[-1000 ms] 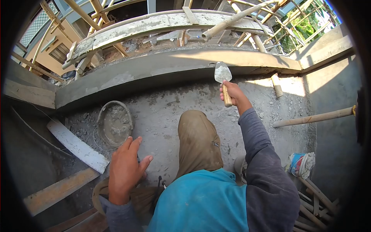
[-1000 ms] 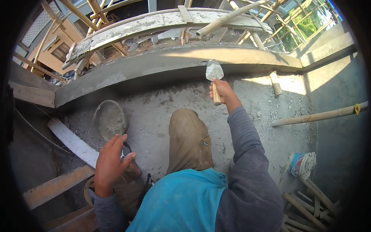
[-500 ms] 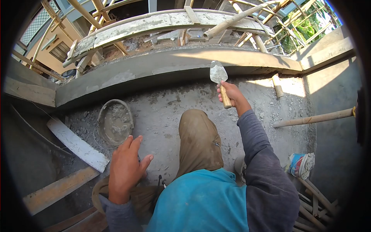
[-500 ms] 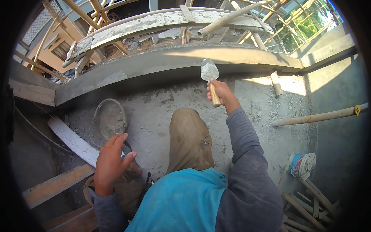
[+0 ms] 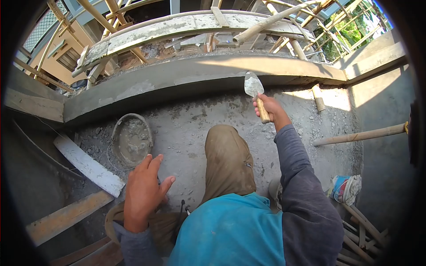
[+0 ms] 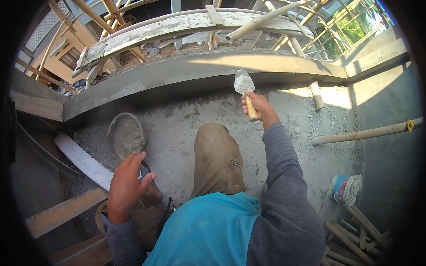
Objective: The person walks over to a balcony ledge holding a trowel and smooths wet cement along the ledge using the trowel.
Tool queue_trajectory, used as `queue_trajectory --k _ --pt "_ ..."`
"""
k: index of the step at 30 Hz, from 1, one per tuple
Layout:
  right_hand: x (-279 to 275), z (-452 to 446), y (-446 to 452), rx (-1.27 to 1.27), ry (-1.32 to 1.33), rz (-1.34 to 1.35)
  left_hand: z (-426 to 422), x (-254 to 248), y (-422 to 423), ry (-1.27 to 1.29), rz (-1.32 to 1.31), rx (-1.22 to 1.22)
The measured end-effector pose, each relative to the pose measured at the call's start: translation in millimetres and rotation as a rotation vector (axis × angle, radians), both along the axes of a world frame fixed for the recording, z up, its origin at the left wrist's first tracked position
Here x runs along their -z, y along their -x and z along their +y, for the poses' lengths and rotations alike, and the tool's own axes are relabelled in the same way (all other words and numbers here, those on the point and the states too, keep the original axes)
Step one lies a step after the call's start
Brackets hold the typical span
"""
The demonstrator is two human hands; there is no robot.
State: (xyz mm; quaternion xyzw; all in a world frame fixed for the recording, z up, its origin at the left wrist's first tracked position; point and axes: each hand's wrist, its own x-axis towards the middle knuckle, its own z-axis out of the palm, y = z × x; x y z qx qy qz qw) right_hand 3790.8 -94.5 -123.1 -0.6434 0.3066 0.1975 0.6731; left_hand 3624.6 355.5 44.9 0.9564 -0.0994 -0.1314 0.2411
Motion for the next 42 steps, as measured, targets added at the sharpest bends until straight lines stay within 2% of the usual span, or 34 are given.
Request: queue_trajectory --k 5,8,12,18,21,23,26,31,34,38,42 --pt "12 -13 -1 0.165 0.024 -0.035 0 2 -1 0.002 0.002 -0.003" --pt "4 -6 5 0.072 -0.051 -0.052 0 5 -1 0.018 -0.013 0.002" --pt "7 6 9 -0.024 -0.022 -0.013 -1 6 -1 0.031 -0.009 -0.005" --pt "17 -8 -1 0.145 -0.029 -0.056 1 7 1 0.015 -0.027 -0.006" --pt "8 5 -4 0.080 -0.050 -0.066 0 8 1 0.017 -0.019 -0.003" --pt "3 18 -6 -0.080 -0.027 -0.042 -3 6 -2 0.036 -0.003 -0.002" --pt "2 21 -13 -0.051 0.029 -0.015 -4 9 -2 0.030 -0.022 0.004" --pt "4 -19 -20 0.176 0.081 -0.014 -4 7 -1 0.018 -0.051 0.010" --pt "10 -33 -10 0.155 -0.048 -0.064 -3 6 0 0.018 -0.043 0.013" --pt "13 -26 2 0.073 -0.036 -0.017 -6 4 -2 0.009 0.043 -0.014" --pt "29 -40 1 0.150 -0.048 -0.073 -8 7 -2 0.002 0.022 -0.008"
